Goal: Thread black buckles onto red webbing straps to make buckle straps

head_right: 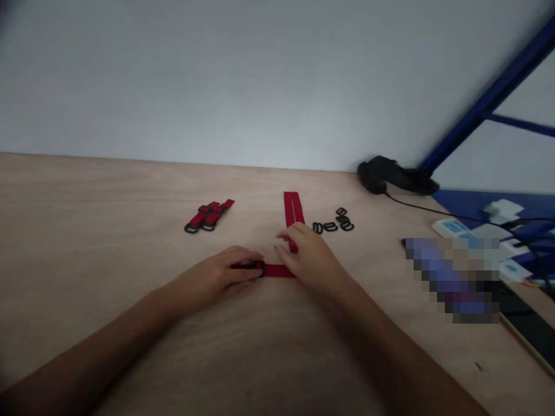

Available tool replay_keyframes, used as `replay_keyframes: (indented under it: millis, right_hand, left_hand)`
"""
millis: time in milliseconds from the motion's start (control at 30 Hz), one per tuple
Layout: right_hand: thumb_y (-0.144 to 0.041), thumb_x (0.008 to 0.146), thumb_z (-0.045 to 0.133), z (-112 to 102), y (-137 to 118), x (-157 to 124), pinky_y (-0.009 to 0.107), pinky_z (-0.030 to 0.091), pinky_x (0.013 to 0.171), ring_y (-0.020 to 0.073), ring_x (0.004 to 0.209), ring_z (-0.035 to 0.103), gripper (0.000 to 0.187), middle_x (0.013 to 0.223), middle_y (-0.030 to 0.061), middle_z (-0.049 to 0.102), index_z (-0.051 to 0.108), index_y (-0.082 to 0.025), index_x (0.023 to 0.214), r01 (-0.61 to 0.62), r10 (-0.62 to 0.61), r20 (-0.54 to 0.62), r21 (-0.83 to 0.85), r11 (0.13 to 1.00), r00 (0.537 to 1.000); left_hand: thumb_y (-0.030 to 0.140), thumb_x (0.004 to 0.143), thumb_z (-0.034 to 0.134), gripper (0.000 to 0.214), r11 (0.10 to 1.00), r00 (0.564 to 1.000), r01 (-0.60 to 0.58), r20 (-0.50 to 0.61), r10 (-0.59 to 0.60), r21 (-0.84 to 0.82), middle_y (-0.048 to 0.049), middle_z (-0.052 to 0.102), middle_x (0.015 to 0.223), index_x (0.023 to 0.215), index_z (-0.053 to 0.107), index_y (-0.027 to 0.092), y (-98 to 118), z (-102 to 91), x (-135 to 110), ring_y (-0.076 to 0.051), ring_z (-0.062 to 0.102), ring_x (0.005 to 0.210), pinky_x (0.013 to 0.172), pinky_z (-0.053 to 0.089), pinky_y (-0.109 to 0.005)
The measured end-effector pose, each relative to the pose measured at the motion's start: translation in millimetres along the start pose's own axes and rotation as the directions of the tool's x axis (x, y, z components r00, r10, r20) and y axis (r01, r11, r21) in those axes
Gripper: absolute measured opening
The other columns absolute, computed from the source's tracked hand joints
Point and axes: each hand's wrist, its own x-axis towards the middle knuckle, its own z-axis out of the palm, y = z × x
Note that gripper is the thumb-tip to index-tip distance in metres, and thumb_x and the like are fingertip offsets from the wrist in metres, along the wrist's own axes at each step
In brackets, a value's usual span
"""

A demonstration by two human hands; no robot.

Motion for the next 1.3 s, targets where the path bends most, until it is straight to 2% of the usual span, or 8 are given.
replay_keyframes:
  millis: [167, 300, 467, 533, 700, 1067, 1167, 1300]
  right_hand:
    - [-0.025, 0.088, 0.051, -26, 45, 10, 0.035, 0.047, 0.073, 0.0240, 0.081, 0.062, 0.023, 0.088, 0.0120, 0.067, 0.071, -0.014, 0.086, -0.232, 0.237, -0.027, -0.332, 0.914, 0.971]
    - [-0.026, 0.089, 0.052, -33, 63, 11, 0.034, 0.046, 0.071, 0.0237, 0.081, 0.063, 0.024, 0.091, 0.0122, 0.069, 0.072, -0.014, 0.092, -0.281, 0.307, 0.006, -0.386, 0.879, 0.952]
    - [-0.028, 0.090, 0.055, -21, 27, 3, 0.031, 0.045, 0.075, 0.0208, 0.084, 0.061, 0.020, 0.093, 0.0089, 0.067, 0.071, -0.017, 0.092, -0.088, 0.121, 0.148, -0.212, 0.973, 0.981]
    - [-0.033, 0.086, 0.062, -12, 8, -1, 0.029, 0.045, 0.074, 0.0188, 0.084, 0.061, 0.024, 0.097, 0.0070, 0.065, 0.068, -0.020, 0.106, 0.032, -0.008, 0.274, -0.085, 0.996, 0.962]
    - [-0.023, 0.084, 0.064, -1, -7, -4, 0.027, 0.044, 0.070, 0.0173, 0.082, 0.059, 0.011, 0.098, 0.0064, 0.062, 0.068, -0.018, 0.093, 0.051, -0.033, 0.433, -0.030, 0.998, 0.901]
    - [-0.024, 0.084, 0.062, -4, 5, -3, 0.025, 0.042, 0.066, 0.0151, 0.074, 0.059, 0.009, 0.089, 0.0036, 0.065, 0.068, -0.019, 0.089, 0.006, -0.018, 0.326, 0.038, 0.999, 0.945]
    - [-0.028, 0.092, 0.049, -12, 22, 3, 0.027, 0.041, 0.067, 0.0175, 0.076, 0.061, 0.022, 0.085, 0.0061, 0.069, 0.067, -0.017, 0.087, -0.188, 0.201, 0.084, -0.135, 0.973, 0.976]
    - [-0.034, 0.093, 0.043, -19, 47, 10, 0.032, 0.042, 0.066, 0.0250, 0.087, 0.064, 0.030, 0.102, 0.0130, 0.068, 0.068, -0.016, 0.095, -0.467, 0.477, -0.095, -0.433, 0.771, 0.874]
  left_hand:
    - [0.019, 0.091, 0.053, 0.022, 0.997, 0.997, 0.076, 0.021, -0.076, -0.007, -0.0109, 0.062, 0.116, 0.102, 0.071, 0.020, -7, -8.8, -5, -0.021, 0.057, 0.106, 0.089, 0.049, -0.032]
    - [0.018, 0.090, 0.054, 0.021, 0.993, 0.993, 0.116, 0.037, -0.116, 0.011, -0.0103, 0.062, 0.113, 0.101, 0.071, 0.019, -12, -17.8, -12, -0.020, 0.058, 0.103, 0.089, 0.049, -0.030]
    - [0.017, 0.089, 0.055, 0.020, 0.990, 0.989, 0.143, 0.037, -0.144, 0.006, -0.0093, 0.061, 0.113, 0.101, 0.070, 0.018, -14, -19.7, -14, -0.019, 0.059, 0.102, 0.090, 0.049, -0.029]
    - [0.019, 0.088, 0.057, 0.019, 0.988, 0.987, 0.154, 0.041, -0.154, -0.001, -0.0087, 0.061, 0.112, 0.102, 0.070, 0.019, -14, -19.4, -14, -0.018, 0.058, 0.101, 0.090, 0.049, -0.029]
    - [0.023, 0.088, 0.058, 0.022, 0.983, 0.982, 0.183, 0.045, -0.183, 0.015, -0.0091, 0.062, 0.110, 0.107, 0.068, 0.017, -11, -21.0, -12, -0.019, 0.058, 0.101, 0.091, 0.047, -0.030]
    - [0.025, 0.090, 0.057, 0.020, 0.975, 0.971, 0.220, 0.085, -0.222, 0.028, -0.0081, 0.061, 0.109, 0.106, 0.068, 0.019, -13, -23.5, -11, -0.019, 0.058, 0.100, 0.091, 0.046, -0.030]
    - [0.025, 0.089, 0.057, 0.018, 0.974, 0.971, 0.226, 0.080, -0.227, 0.019, -0.0080, 0.060, 0.108, 0.103, 0.067, 0.018, -12, -24.8, -11, -0.019, 0.057, 0.099, 0.090, 0.047, -0.031]
    - [0.024, 0.086, 0.059, 0.012, 0.970, 0.967, 0.244, 0.076, -0.244, 0.011, -0.0078, 0.058, 0.103, 0.094, 0.065, 0.017, -8, -28.5, -12, -0.020, 0.056, 0.095, 0.086, 0.048, -0.033]
